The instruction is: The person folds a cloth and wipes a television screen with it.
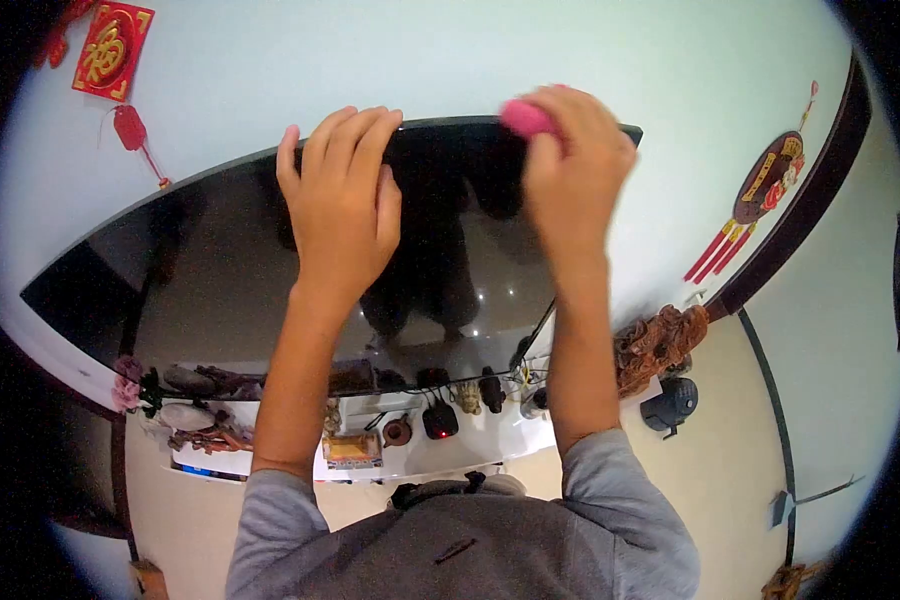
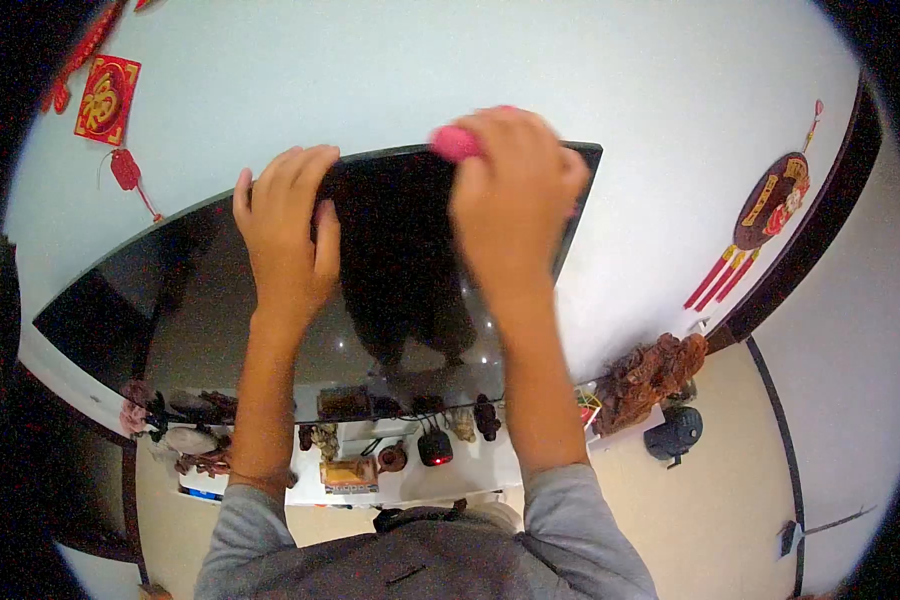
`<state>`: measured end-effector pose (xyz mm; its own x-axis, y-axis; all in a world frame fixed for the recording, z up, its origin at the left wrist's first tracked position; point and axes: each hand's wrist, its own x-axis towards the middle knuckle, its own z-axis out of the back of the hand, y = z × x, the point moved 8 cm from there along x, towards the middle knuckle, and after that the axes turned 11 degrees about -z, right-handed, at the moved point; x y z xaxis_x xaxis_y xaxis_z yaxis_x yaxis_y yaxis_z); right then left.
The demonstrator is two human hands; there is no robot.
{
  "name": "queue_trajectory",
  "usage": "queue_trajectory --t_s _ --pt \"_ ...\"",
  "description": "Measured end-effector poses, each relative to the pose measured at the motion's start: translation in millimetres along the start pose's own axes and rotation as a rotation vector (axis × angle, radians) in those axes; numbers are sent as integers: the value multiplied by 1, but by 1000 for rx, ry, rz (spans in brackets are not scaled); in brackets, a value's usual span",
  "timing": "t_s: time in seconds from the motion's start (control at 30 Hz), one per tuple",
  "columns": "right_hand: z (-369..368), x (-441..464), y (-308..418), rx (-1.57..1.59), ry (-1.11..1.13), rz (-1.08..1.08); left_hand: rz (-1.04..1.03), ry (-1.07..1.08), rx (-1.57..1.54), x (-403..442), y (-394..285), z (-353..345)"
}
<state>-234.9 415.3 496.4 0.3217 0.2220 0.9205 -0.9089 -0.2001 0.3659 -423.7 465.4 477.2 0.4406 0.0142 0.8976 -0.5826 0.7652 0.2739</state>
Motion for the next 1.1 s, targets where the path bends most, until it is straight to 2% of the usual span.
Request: queue_trajectory --t_s 0.07,0.17,0.27,0.37,0.5,0.57,0.67,0.8,0.9,0.93,1.03,1.1 --pt "12 6 -14 -31 -27 -70 -1 2 9 -1 3 3" --pt "-4 -3 18 -141 -36 14 10 -18 -58 -3 4 7" --pt "-28 -16 68 -59 12 100 40 -78 -134 -6 12 10" --pt "-35 -19 79 -10 27 126 70 -106 -97 -14 21 14" --pt "-9 1 17 -58 16 0 87 -90 4 -22 27 18" --pt "0 -1 15 -131 -56 -4 101 -93 30 -24 28 20" --pt "-24 -16 51 -152 -36 44 105 -78 40 -25 32 21" --pt "-57 -40 117 51 -1 138 110 -85 -23 -30 38 23" --pt "-51 -35 106 71 52 162 92 -92 -47 -32 41 24" --pt "-45 -32 93 -11 28 170 82 -90 -44 -32 41 24" --pt "-18 -14 33 -98 -40 38 30 -123 -74 -33 40 28" --pt "-13 -15 33 -157 -97 -13 28 -131 -69 -32 38 27"
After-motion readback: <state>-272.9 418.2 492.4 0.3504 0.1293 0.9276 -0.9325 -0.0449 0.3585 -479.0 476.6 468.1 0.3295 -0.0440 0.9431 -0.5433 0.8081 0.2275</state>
